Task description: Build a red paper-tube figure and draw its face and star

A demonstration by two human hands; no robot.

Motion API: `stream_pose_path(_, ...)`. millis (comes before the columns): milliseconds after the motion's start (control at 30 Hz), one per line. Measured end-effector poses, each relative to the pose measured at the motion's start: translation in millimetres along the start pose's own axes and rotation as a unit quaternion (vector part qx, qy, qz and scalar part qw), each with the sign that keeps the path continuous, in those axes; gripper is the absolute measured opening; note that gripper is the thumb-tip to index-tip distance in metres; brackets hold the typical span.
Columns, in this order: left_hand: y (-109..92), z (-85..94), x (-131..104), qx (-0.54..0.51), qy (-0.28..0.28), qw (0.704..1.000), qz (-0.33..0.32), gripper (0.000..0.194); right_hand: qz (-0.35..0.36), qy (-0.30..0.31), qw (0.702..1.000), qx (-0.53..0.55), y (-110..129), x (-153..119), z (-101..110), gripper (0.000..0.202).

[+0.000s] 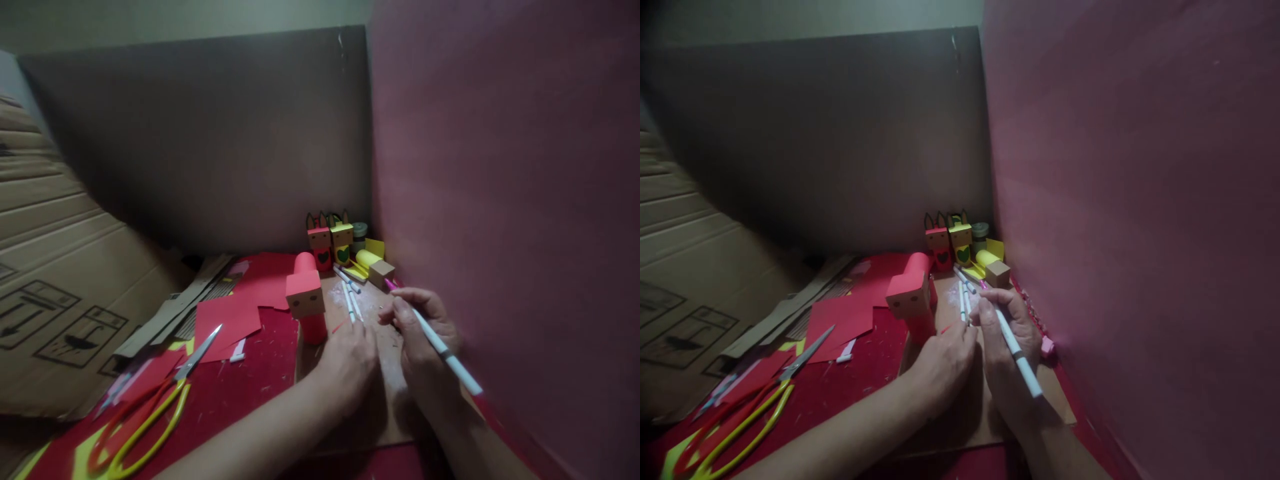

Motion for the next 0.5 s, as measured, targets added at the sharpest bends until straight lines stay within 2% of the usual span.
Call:
stream_pose_path(67, -6.6, -3.5, -25.1, 0.066, 0.026, 0.997, -0.015, 0.008, 0.004, -0.006, 1.0, -0.011, 0.9, -0.1, 1.0, 0.011)
stream_pose_path(133, -10.1, -3.9, -53.8, 0.268, 0.091, 0.956, -0.07, 0.015, 0.008, -0.013, 1.0, -0.015, 4.5, -1.1, 0.8, 0.013)
stream_pose_path(167, -7.2, 4.1, -65.3, 0.325, 0.109, 0.937, -0.073, 0.017, 0.009, -0.015, 1.0, -0.02, 7.1, -1.9, 0.5, 0.013)
stream_pose_path(233, 7.0, 36.1, -78.8, 0.368, 0.115, 0.922, -0.035, 0.02, 0.009, -0.005, 0.999, -0.048, 12.4, -3.6, -0.6, 0.012)
stream_pose_path(267, 18.9, 59.4, -80.6, 0.383, 0.092, 0.919, 0.009, 0.018, 0.009, 0.004, 0.998, -0.063, 14.4, -4.5, -1.1, 0.012)
stream_pose_path(333, 48.0, 113.0, -79.1, 0.39, 0.007, 0.914, 0.112, 0.012, 0.023, 0.042, 0.996, -0.081, 16.5, -6.0, -3.4, 0.014)
stream_pose_path(400, 77.1, 157.0, -75.1, 0.362, -0.054, 0.915, 0.171, 0.013, 0.027, 0.098, 0.992, -0.079, 13.0, -7.9, -7.7, 0.013)
stream_pose_path(433, 89.8, 171.7, -72.6, 0.355, -0.068, 0.915, 0.181, 0.014, 0.013, 0.128, 0.99, -0.064, 8.5, -9.3, -10.4, 0.013)
stream_pose_path(500, 110.7, 187.1, -67.8, 0.333, -0.075, 0.92, 0.191, 0.014, -0.058, 0.18, 0.982, -0.001, -4.3, -13.1, -16.2, 0.013)
Point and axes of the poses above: each hand's wrist, its own x-axis towards the middle knuckle, its own z-axis out of the back of the hand, y = z × x, the point moved 5 cm from there along x, towards the middle knuckle, and after that the axes turned 12 degrees about z, right-handed, at the moved point
